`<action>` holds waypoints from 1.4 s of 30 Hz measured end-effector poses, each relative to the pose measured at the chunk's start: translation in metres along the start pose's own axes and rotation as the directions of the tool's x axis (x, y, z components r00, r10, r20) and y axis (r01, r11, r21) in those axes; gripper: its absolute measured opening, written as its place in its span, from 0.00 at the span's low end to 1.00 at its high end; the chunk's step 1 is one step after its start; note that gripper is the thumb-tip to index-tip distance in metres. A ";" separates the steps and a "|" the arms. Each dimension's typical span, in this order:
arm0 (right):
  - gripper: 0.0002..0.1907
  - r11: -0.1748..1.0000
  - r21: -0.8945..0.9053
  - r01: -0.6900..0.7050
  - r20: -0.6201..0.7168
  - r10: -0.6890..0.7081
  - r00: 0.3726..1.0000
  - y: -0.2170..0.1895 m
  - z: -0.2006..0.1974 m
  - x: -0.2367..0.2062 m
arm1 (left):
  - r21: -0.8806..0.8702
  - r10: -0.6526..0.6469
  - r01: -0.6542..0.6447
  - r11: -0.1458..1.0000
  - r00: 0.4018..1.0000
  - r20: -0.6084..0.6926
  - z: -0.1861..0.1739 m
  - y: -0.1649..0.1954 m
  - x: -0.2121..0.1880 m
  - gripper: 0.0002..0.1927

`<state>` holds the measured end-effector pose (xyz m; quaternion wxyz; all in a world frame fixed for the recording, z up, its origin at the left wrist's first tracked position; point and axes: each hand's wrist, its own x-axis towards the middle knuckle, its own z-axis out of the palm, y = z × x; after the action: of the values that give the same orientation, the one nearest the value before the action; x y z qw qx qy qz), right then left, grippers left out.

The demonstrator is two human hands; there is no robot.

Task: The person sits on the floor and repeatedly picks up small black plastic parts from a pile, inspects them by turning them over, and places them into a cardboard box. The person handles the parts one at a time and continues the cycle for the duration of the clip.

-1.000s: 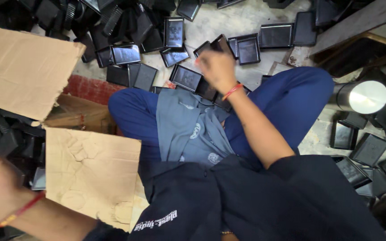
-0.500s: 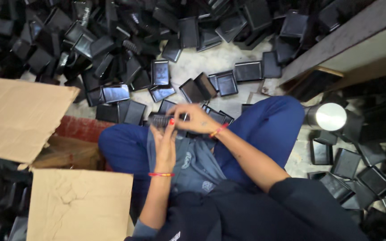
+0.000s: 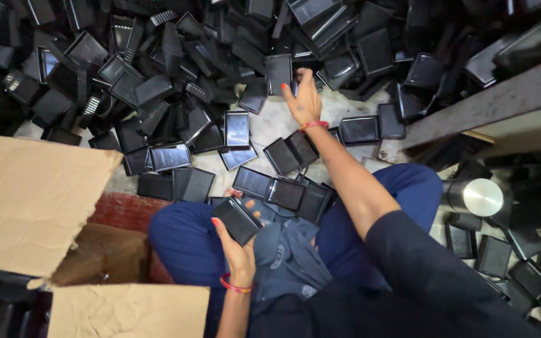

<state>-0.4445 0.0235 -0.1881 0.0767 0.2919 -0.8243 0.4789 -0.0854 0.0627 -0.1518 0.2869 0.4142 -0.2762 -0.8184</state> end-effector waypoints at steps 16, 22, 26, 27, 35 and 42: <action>0.16 0.727 0.594 -0.343 0.685 -0.234 0.690 -0.078 -0.090 -0.158 | 0.002 -0.004 0.004 1.000 0.998 0.060 -0.009 -0.008 0.017 0.33; 0.37 0.846 0.427 -0.319 0.773 -0.159 0.614 -0.105 -0.121 -0.179 | 0.124 -0.064 0.051 0.991 0.993 0.104 -0.007 -0.026 0.001 0.35; 0.41 0.750 0.591 -0.296 0.656 -0.234 0.718 -0.098 -0.124 -0.176 | 0.071 -0.003 0.000 0.997 0.999 0.042 -0.005 -0.027 -0.007 0.37; 0.43 0.683 0.550 -0.481 0.753 -0.156 0.639 -0.097 -0.125 -0.178 | 0.056 0.020 -0.023 0.998 0.999 0.048 -0.004 -0.027 -0.006 0.38; 0.33 0.837 0.458 -0.301 0.686 -0.117 0.718 -0.116 -0.117 -0.191 | 0.599 0.311 -0.323 0.732 0.942 0.127 0.007 -0.025 0.004 0.34; 0.31 0.867 0.483 -0.118 0.559 -0.203 0.804 -0.125 -0.119 -0.193 | 0.650 0.247 -0.306 0.696 0.952 0.184 0.025 -0.015 -0.005 0.30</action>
<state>-0.2356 0.1552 -0.1104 -0.2511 0.4553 -0.6482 0.5564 -0.1077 0.0821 -0.1467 0.2263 0.4093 -0.6226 -0.6274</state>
